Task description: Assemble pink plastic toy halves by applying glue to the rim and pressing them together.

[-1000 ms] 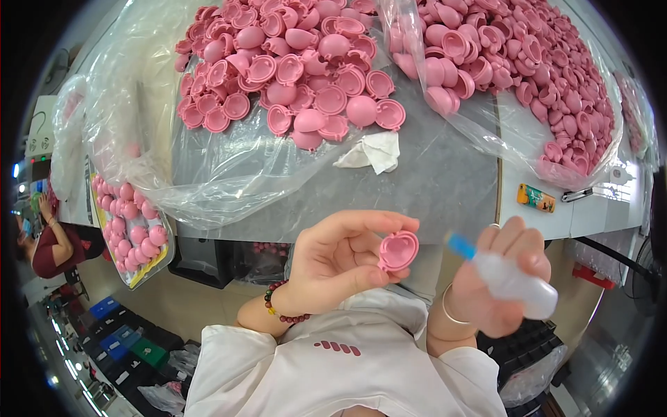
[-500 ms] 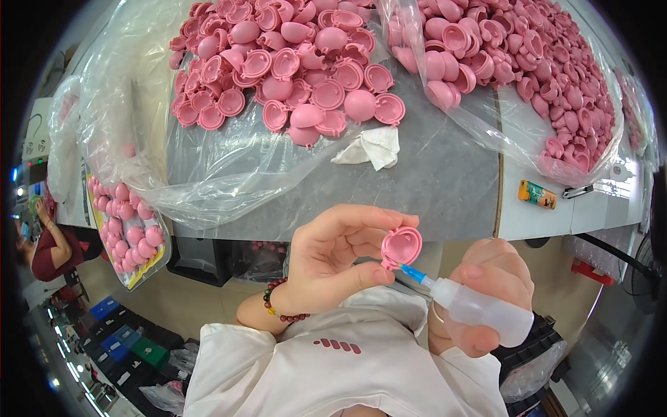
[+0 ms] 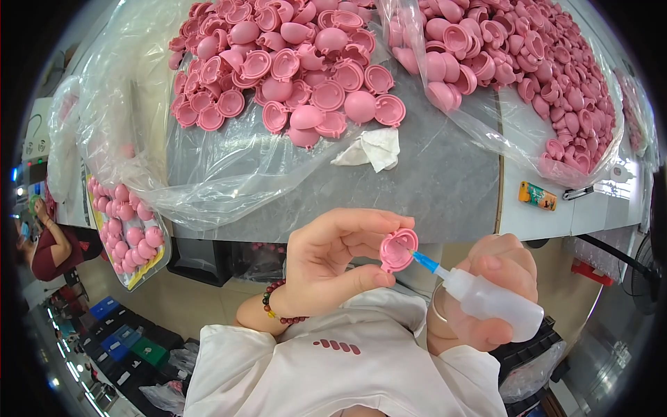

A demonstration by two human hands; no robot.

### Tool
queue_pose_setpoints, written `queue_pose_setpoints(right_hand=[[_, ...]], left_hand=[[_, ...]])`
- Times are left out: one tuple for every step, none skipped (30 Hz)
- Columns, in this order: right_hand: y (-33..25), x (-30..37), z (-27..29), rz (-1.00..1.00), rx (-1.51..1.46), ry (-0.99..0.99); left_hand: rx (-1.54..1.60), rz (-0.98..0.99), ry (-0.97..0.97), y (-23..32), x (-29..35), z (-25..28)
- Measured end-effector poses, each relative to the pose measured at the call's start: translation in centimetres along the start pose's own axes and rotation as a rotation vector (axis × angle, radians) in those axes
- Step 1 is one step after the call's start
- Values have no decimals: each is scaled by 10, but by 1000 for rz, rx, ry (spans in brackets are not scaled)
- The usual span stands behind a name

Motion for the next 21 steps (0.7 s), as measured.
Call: queue_pose_setpoints(right_hand=[[-1, 0, 0, 0, 1, 0], [0, -1, -1, -25, 31, -6], [1, -1, -3, -50, 60, -13], [1, -1, -3, -50, 63, -12], [1, -2, -3, -38, 59, -8], [0, -1, -3, -26, 55, -3], [0, 0, -4, -27, 54, -3], [0, 2, -6, -25, 83, -10], [0, 3, -8, -23, 112, -17], [1, 4, -9, -24, 112, -16], [1, 4, -9, -11, 112, 1], [1, 5, -8, 1, 112, 19], [0, 4, -9, 2, 112, 17], [-1, 3, -11, -6, 117, -15], [-1, 3, -13, -14, 122, -47], [0, 3, -12, -14, 121, -47], [0, 3, -7, 32, 36, -29], [0, 4, -2, 77, -49, -12], [3, 3, 0, 79, -52, -15], [10, 2, 9, 27, 27, 97], [15, -1, 17, -25, 105, 208]], left_hand=[[-21, -9, -14, 1, 0, 0], [-20, -8, -15, 1, -1, 0], [-40, -28, -24, 3, -1, 0], [-57, -47, -35, 4, -2, -1], [-55, -47, -36, 4, -2, -1], [-157, -98, -58, 8, -3, -1], [-262, -150, -78, 13, -3, -1], [-263, -149, -78, 15, -4, -1], [-402, -222, -119, 22, -5, -4], [-540, -294, -159, 27, -6, -6], [-540, -293, -160, 26, -6, -5], [-590, -339, -175, 27, -6, -6], [-640, -387, -187, 31, -5, -7], [-639, -388, -186, 31, -6, -7], [-654, -403, -193, 33, -6, -7], [-671, -418, -200, 34, -5, -8], [-671, -418, -199, 34, -5, -7], [-621, -412, -215, 34, -3, -6], [-574, -407, -230, 34, -2, -7], [-576, -410, -227, 34, -2, -8], [-250, -315, -131, 26, -3, -3]])
Point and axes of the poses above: each hand's wrist, its own x-axis away from the middle knuckle, its own z-axis out of the back of the hand, y = z × x, the point moved 8 cm from there along -x, towards the middle knuckle, and after that the axes turned 14 degrees about -z, right-handed, at the moved point
